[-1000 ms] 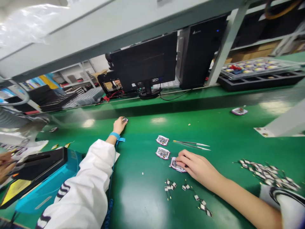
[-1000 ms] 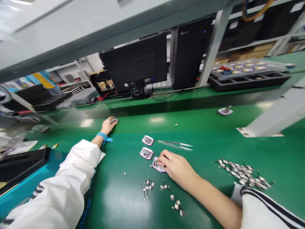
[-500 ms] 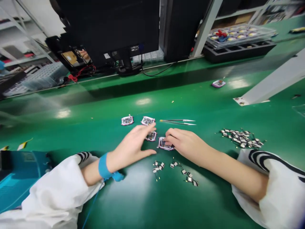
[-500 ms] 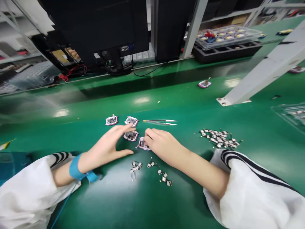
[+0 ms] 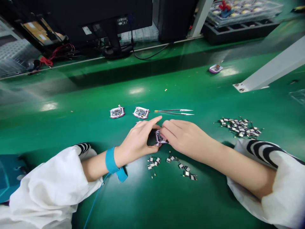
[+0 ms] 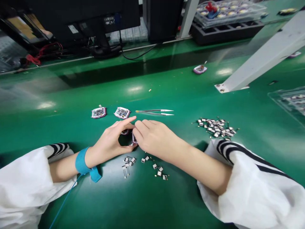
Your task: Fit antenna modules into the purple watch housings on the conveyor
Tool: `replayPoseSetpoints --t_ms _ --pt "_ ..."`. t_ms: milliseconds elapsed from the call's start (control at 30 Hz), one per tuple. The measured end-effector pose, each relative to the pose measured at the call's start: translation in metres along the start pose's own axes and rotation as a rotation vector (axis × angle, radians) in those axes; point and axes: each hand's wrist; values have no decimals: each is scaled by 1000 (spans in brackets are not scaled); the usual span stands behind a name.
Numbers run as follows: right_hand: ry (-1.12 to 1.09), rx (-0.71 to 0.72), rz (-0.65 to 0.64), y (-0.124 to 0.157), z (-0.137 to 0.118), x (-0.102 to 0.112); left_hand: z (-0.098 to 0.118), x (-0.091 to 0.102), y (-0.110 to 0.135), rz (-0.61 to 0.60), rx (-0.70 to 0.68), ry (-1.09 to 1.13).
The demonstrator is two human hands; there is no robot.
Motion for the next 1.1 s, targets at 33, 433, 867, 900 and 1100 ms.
replayPoseSetpoints --t_ms 33,433,867,900,1100 --pt "3 6 12 0 1 0 1 0 0 4 -2 -12" --pt "-188 -78 63 6 1 -4 3 0 -1 46 -13 -63" --pt "-5 -1 70 -2 -3 3 3 -2 1 65 -2 -58" --pt "-6 13 82 -2 -2 2 3 -2 1 71 -12 -55" --pt "-87 22 86 1 1 3 2 -2 0 105 -37 -42"
Point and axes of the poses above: each hand's wrist, its own y-axis away from the middle knuckle, its own x-axis out of the back of the hand, z = x × y, and after that the axes turned 6 degrees about -y, right-handed
